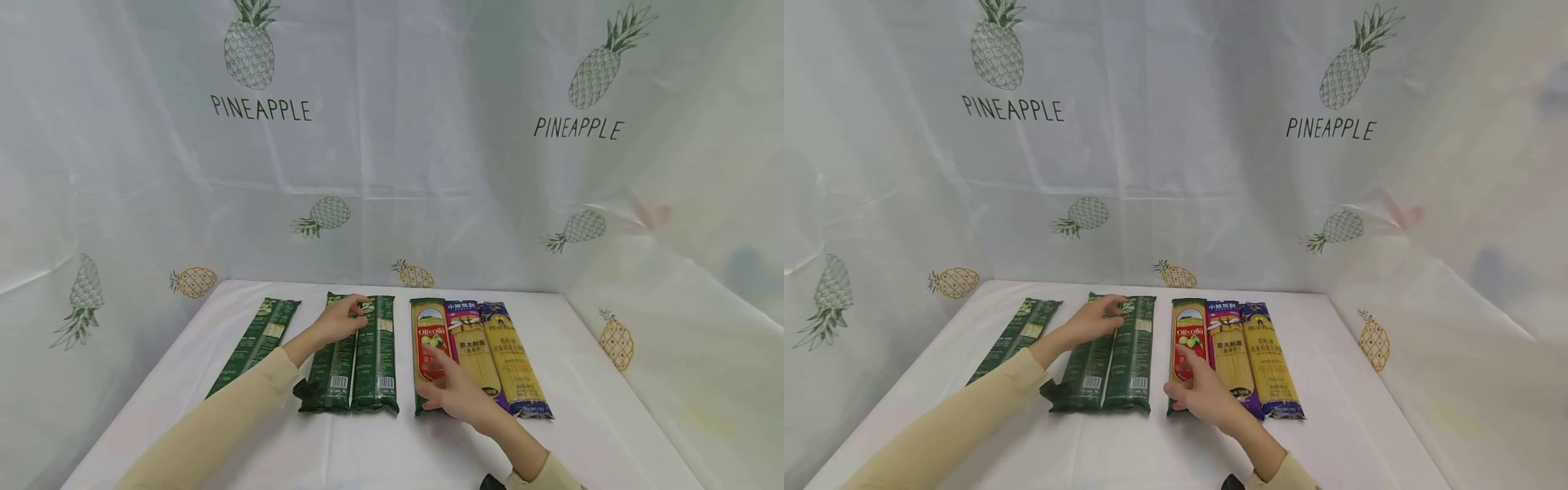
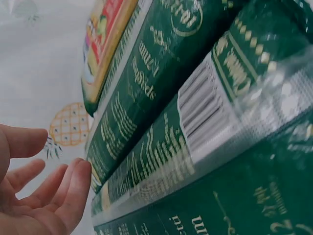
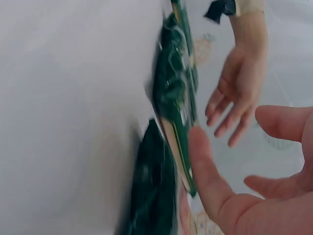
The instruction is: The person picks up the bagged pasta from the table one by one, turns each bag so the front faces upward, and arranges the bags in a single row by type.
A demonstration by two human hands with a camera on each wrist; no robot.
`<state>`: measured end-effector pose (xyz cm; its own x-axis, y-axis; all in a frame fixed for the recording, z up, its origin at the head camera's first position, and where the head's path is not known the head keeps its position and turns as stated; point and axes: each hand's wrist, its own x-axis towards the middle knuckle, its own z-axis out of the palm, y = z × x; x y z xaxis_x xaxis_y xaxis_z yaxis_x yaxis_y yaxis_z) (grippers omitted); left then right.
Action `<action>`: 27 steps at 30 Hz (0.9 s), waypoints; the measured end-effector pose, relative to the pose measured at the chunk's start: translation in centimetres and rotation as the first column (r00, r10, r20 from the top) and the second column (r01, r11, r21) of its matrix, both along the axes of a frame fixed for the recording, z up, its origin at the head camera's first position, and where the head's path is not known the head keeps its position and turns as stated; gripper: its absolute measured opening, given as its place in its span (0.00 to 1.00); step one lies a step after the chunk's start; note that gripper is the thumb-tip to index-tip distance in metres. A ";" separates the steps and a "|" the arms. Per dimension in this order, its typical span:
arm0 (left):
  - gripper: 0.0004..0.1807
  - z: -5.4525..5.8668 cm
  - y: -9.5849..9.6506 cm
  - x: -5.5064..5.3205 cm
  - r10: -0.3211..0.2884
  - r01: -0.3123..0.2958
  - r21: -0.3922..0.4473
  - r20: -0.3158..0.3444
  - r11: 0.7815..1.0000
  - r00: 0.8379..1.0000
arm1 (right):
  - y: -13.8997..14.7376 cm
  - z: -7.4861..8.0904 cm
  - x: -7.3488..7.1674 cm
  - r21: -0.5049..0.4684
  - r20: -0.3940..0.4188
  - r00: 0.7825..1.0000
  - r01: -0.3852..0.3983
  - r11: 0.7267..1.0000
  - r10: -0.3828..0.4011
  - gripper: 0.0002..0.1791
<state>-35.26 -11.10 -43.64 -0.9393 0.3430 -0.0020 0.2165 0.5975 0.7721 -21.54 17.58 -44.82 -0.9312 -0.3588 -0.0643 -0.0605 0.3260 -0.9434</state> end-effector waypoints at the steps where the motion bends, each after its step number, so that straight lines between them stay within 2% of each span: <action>1: 0.28 -0.1 0.0 -0.1 0.001 -0.001 -0.005 -0.008 1.000 1.000 | -0.5 -0.1 -0.1 -0.010 0.017 1.000 0.001 1.000 -0.001 0.46; 4: 0.28 -0.5 0.0 -0.7 0.000 0.000 -0.010 -0.013 1.000 1.000 | -1.9 -0.4 -0.6 -0.006 0.034 0.999 -0.007 1.000 0.007 0.49; 9: 0.30 -1.2 0.0 -1.6 0.012 -0.012 -0.030 0.006 0.999 1.000 | -3.9 -1.1 -1.5 0.056 0.026 0.999 -0.048 0.997 0.047 0.51; 13: 0.32 -1.7 0.0 -2.2 0.023 -0.021 -0.040 0.038 0.999 0.999 | -4.9 -1.6 -2.0 0.131 -0.026 0.998 -0.056 0.990 0.060 0.53; 17: 0.34 -1.7 -0.2 -2.6 0.031 -0.027 -0.046 0.083 0.999 0.996 | -5.6 -1.9 -2.5 0.207 -0.083 0.995 -0.042 0.977 0.061 0.53; 21: 0.36 -1.4 0.2 -3.0 0.023 -0.013 -0.107 0.099 0.994 0.995 | -6.1 -2.3 -3.1 0.289 -0.121 0.991 -0.024 0.957 0.061 0.54; 27: 0.38 -0.7 1.3 -3.0 0.022 -0.008 -0.241 0.052 0.970 0.998 | -6.7 -2.8 -3.7 0.398 -0.146 0.987 -0.002 0.917 0.066 0.60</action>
